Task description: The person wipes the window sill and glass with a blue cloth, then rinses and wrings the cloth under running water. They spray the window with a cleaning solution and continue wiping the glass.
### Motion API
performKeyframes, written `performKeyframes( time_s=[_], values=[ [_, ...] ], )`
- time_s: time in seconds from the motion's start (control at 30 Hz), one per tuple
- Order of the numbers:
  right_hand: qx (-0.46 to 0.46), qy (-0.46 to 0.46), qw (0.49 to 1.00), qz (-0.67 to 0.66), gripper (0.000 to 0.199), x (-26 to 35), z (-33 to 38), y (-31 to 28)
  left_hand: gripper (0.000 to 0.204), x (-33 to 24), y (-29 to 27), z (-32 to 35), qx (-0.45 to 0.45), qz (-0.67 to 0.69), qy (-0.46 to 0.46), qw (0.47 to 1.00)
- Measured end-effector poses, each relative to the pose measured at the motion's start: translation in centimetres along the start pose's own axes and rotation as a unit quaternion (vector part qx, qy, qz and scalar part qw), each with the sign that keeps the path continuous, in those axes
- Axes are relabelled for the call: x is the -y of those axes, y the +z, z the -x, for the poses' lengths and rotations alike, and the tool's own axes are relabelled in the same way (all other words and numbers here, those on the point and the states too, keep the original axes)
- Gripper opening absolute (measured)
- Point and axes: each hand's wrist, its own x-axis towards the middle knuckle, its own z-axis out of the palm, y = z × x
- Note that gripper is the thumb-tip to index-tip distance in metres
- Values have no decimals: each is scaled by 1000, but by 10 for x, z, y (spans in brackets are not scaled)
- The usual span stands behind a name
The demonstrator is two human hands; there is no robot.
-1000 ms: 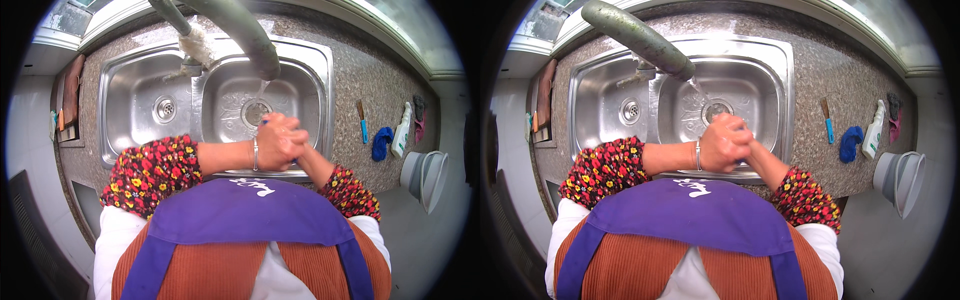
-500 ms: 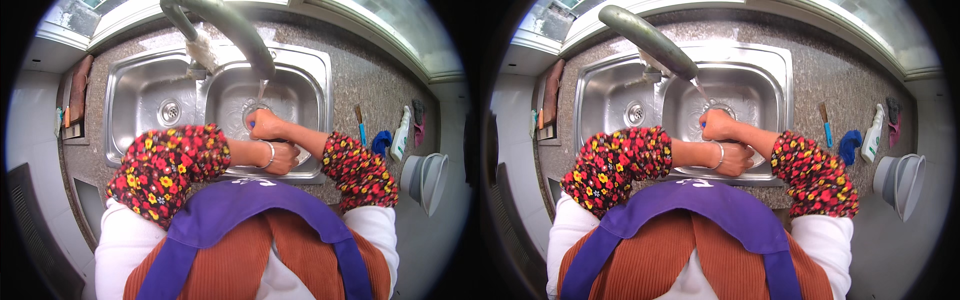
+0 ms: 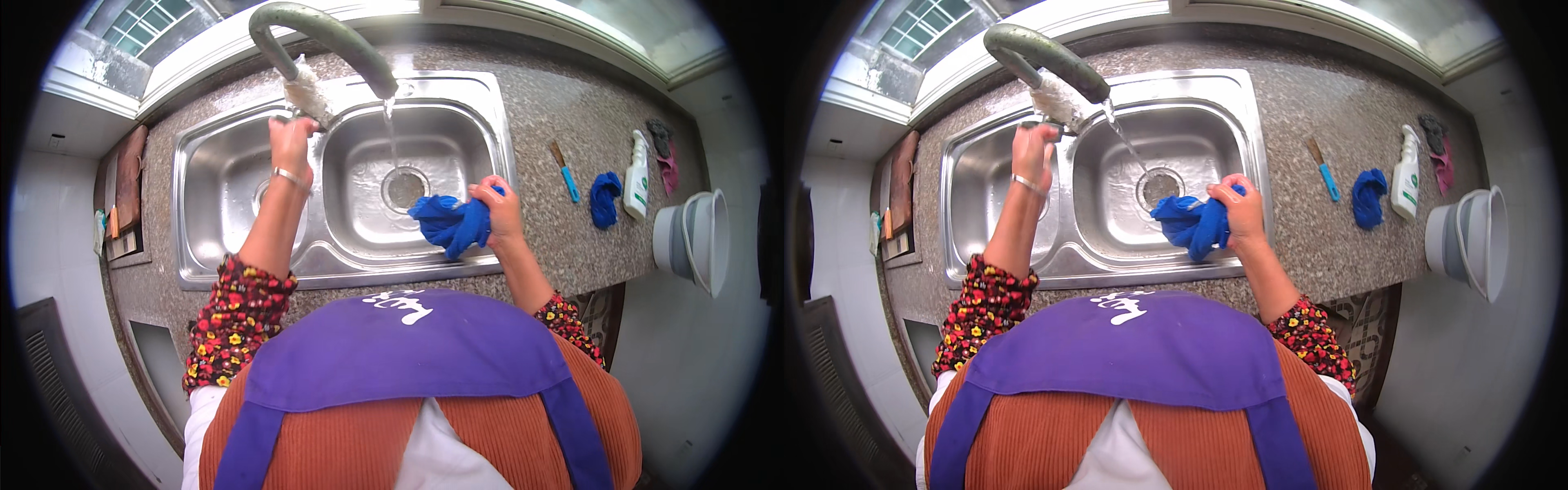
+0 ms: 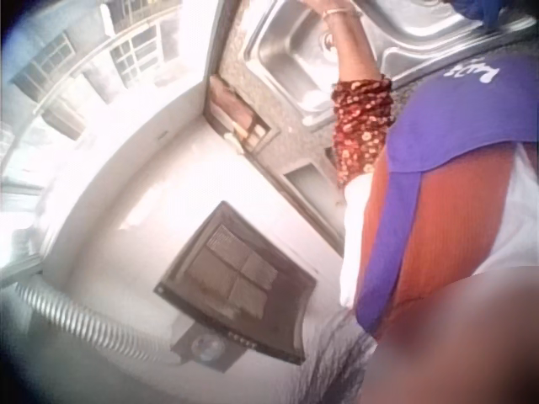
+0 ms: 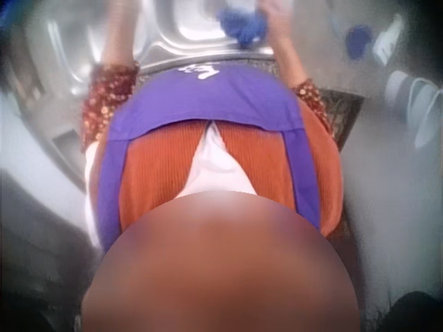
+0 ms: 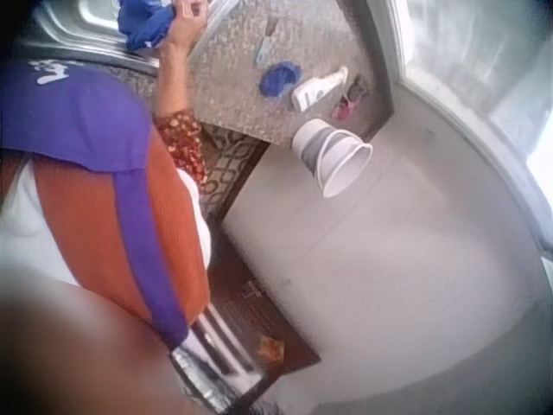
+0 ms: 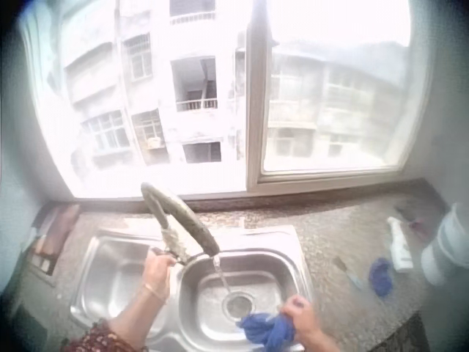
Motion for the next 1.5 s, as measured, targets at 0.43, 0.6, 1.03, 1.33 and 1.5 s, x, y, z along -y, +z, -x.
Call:
performKeyframes(
  time_s=[0.43, 0.6, 1.03, 1.33, 1.5],
  values=[
    [191, -121, 973, 42, 22, 42, 74, 32, 53, 10, 53, 162, 404, -23, -126, 906],
    [102, -106, 981, -123, 24, 44, 74, -7, 34, -29, 64, 164, 363, 63, -179, 912],
    [55, -337, 822, 456, 25, -41, 120, -22, 32, -27, 142, 248, 549, -286, 458, 638],
    [-82, -281, 791, 537, 31, -22, 228, -53, 50, 3, 183, 168, 422, -354, 226, 803],
    [-198, -174, 805, 531, 33, -74, 271, -155, 47, -12, 233, 176, 461, -54, 178, 868]
  ],
)
